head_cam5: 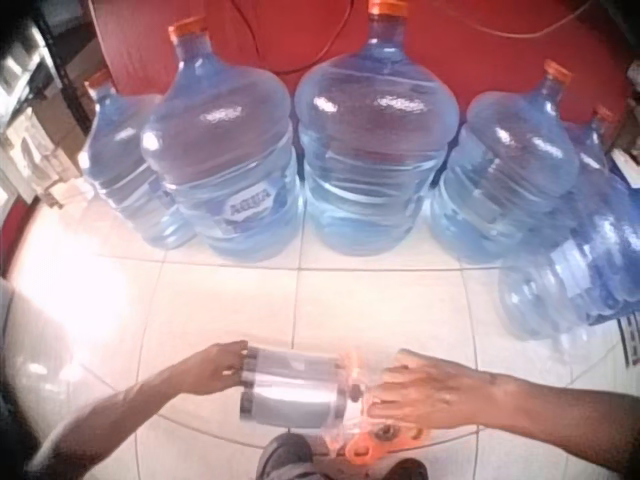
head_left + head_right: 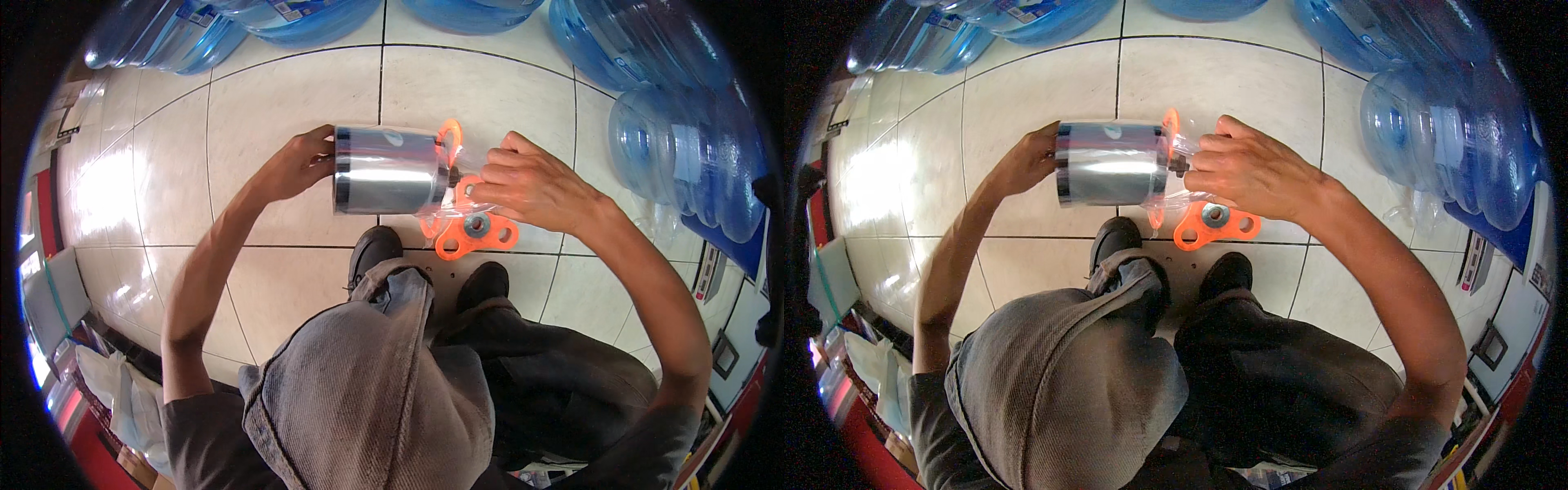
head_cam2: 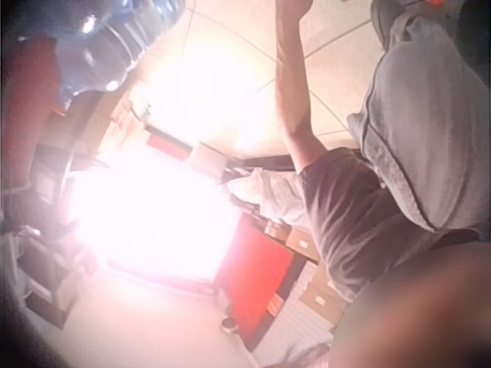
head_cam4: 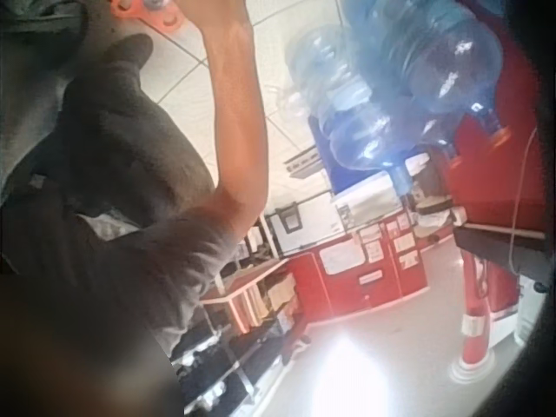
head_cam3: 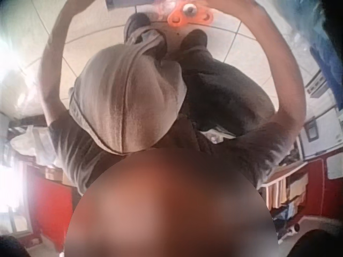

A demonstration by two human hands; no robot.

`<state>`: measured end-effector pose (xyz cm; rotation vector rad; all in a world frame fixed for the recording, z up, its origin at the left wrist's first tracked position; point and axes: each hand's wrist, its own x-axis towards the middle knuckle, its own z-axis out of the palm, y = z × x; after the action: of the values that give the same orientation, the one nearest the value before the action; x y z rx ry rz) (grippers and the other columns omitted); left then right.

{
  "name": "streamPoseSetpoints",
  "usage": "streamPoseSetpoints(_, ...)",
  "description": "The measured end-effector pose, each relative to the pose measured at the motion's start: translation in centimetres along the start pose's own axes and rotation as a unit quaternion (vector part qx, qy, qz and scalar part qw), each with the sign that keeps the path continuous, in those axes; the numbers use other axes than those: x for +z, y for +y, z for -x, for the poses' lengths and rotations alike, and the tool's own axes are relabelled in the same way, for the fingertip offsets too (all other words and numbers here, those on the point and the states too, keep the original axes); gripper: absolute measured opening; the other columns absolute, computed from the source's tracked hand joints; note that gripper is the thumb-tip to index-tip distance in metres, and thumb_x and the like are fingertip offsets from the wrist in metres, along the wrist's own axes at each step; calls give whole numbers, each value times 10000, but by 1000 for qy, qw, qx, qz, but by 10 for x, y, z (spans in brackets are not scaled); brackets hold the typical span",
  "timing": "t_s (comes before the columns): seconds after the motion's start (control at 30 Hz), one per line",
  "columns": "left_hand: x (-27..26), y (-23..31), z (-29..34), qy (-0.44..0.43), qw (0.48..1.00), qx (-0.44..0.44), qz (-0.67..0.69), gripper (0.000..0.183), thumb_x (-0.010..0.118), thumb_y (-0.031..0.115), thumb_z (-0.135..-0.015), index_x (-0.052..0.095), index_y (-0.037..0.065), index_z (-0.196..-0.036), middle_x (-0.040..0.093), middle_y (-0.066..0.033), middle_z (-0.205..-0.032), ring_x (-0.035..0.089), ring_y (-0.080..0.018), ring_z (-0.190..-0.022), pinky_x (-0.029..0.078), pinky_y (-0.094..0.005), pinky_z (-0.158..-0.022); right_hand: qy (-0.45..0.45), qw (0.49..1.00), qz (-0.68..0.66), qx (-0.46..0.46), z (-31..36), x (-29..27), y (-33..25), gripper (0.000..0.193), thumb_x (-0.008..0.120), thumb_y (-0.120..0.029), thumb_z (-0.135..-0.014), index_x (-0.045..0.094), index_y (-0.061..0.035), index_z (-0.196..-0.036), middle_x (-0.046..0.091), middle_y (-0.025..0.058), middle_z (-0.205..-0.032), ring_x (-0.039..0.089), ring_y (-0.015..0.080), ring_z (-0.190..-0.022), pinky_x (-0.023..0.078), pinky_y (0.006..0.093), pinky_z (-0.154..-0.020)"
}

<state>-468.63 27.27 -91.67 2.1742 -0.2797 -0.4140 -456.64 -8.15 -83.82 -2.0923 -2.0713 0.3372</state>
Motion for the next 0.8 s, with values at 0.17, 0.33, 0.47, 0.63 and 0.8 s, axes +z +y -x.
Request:
streamPoseSetpoints(0.17,7,23,6,47,998,-27,46,281,663,-47,-867,690,-80,-1145,615,-182,-1199,670,-314,-1005,565,-402,-864,9,999,-46,15,22,-17,9,198,696,-229,-851,598,-131,-710,557,-10,-686,524,160,-767,418,323,-801)
streamPoseSetpoints(0.33,23,23,-2,44,999,17,15,323,698,-22,-855,695,-41,-1177,610,-181,-1228,670,-318,-1023,569,-402,-868,-18,991,-94,93,39,-13,6,257,684,-231,-836,565,-105,-646,540,12,-649,522,185,-740,422,346,-772)
streamPoseSetpoints(0.47,65,11,-11,109,994,25,-4,394,693,-55,-789,706,-12,-1180,510,-181,-1385,546,-356,-1248,522,-477,-973,-11,971,-178,157,31,-7,4,242,698,-244,-803,575,-91,-662,580,44,-722,533,219,-784,429,364,-801)
streamPoseSetpoints(0.63,121,-3,-9,234,965,-82,-83,409,710,-51,-714,748,56,-1107,471,-172,-1416,510,-367,-1211,493,-466,-953,107,983,-110,103,8,6,-2,217,717,-256,-781,624,-65,-738,621,85,-1009,558,252,-1023,446,372,-944)
streamPoseSetpoints(0.8,141,-21,2,271,962,-31,-13,306,682,-28,-785,713,13,-1087,670,-133,-1080,650,-293,-918,536,-371,-825,141,966,-158,147,14,13,-4,280,759,-217,-755,641,-24,-920,534,124,-1242,493,303,-1258,437,429,-1044)
